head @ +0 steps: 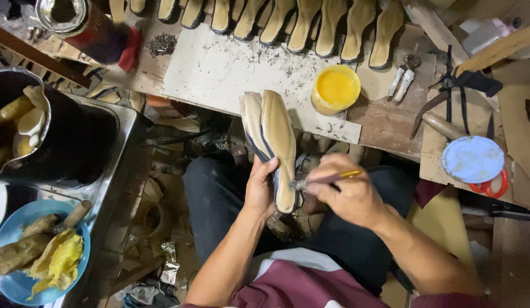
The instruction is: The person applies a yellow adhesive to the inner seams of beige shoe uppers using a brush. They repeatedly dip the brush into a container of glue and coat the edges of each shoe, then place the treated shoes on a nearby shelf.
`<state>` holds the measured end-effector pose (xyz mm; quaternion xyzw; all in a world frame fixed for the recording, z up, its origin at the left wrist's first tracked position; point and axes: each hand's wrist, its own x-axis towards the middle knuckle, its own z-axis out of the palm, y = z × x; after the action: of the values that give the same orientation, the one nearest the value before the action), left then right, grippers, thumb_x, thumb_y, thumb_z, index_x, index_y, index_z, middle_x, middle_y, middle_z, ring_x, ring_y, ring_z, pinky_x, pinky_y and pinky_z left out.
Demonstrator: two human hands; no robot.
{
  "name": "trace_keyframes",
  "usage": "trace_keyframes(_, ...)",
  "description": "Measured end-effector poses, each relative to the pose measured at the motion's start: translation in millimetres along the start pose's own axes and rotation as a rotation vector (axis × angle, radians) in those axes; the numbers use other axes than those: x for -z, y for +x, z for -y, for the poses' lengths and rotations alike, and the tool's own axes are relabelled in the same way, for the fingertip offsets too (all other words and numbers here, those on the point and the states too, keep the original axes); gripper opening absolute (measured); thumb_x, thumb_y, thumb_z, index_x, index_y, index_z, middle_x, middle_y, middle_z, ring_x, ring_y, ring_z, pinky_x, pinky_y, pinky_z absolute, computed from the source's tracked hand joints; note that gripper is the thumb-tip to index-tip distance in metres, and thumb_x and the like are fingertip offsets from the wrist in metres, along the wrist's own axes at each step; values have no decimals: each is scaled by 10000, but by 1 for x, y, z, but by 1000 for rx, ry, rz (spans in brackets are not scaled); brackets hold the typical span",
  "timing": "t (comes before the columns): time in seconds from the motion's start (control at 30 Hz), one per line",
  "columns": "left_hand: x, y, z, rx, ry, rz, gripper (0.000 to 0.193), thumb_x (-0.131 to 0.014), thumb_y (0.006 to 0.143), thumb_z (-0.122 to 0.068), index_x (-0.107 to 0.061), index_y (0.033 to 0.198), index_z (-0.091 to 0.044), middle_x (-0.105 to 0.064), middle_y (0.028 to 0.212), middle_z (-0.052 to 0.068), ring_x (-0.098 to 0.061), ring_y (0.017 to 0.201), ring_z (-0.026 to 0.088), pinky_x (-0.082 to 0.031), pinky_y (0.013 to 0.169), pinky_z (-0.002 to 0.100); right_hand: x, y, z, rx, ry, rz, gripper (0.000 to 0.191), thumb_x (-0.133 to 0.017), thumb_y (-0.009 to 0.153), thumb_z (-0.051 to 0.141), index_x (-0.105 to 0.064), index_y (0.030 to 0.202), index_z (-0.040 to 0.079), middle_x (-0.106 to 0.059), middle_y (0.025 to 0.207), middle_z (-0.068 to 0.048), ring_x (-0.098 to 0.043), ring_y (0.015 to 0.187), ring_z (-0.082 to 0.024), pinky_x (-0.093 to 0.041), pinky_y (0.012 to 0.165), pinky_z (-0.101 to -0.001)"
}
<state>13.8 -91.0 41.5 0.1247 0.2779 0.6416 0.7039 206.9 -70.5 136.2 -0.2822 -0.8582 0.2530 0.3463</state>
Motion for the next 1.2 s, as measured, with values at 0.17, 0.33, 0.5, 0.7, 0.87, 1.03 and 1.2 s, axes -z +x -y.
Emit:
trace_keyframes(0.17, -9, 2, 0, -33, -36, 35, 614, -607, 913, -106, -425, 1500, -98, -591, 1337, 110, -587, 1200, 250, -482, 1040, 403, -14, 10, -2, 143, -182, -55, 153, -807, 885, 204, -729, 971, 104, -734, 1006, -22, -673, 951, -216, -505, 947, -418)
trace_keyframes(0.33, -11, 5, 0, -92, -57, -51, 647, -598, 900, -53, -420, 1517, -127, -588, 1336, 97, -576, 1193, 245, -476, 1033, 405, -22, -3, 22, 226, -179, 156, 192, -765, 891, 247, -701, 981, 90, -710, 999, -27, -650, 953, -216, -458, 1007, -478)
trace_keyframes(0.5, -13, 3, 1, -95, -121, -28, 662, -594, 901, -42, -402, 1528, -134, -569, 1356, 92, -559, 1229, 245, -456, 1075, 415, -3, -7, 30, 202, -258, 374, 292, -724, 767, 163, -698, 1048, 90, -699, 1037, -27, -615, 999, -237, -417, 1054, -503)
trace_keyframes(0.7, -12, 4, -7, -58, -143, 11, 698, -594, 894, -68, -372, 1552, -135, -554, 1420, 99, -554, 1274, 255, -444, 1096, 415, 7, -7, 27, 152, -203, 213, 251, -795, 795, 200, -701, 999, 88, -724, 951, -19, -647, 921, -221, -470, 980, -473)
trace_keyframes(0.87, -12, -4, -7, -8, -120, 73, 692, -612, 916, -99, -365, 1563, -118, -545, 1431, 109, -550, 1277, 252, -445, 1102, 412, 3, -6, 22, 116, -229, -55, 219, -831, 846, 204, -717, 991, 85, -761, 975, -41, -674, 922, -204, -507, 879, -398)
trace_keyframes(1.03, -11, -5, -10, -4, -137, 56, 687, -622, 908, -125, -371, 1548, -110, -558, 1397, 120, -574, 1236, 265, -470, 1069, 425, 6, -7, 27, 218, -262, 36, 215, -811, 834, 250, -731, 969, 104, -760, 957, -12, -676, 927, -178, -516, 919, -437)
trace_keyframes(1.2, -13, -5, -6, -52, -104, 73, 678, -614, 918, -115, -370, 1550, -103, -560, 1395, 114, -571, 1236, 257, -471, 1069, 415, 20, 3, 32, 166, -310, 5, 189, -795, 849, 231, -723, 957, 93, -757, 956, -33, -663, 924, -210, -494, 915, -431)
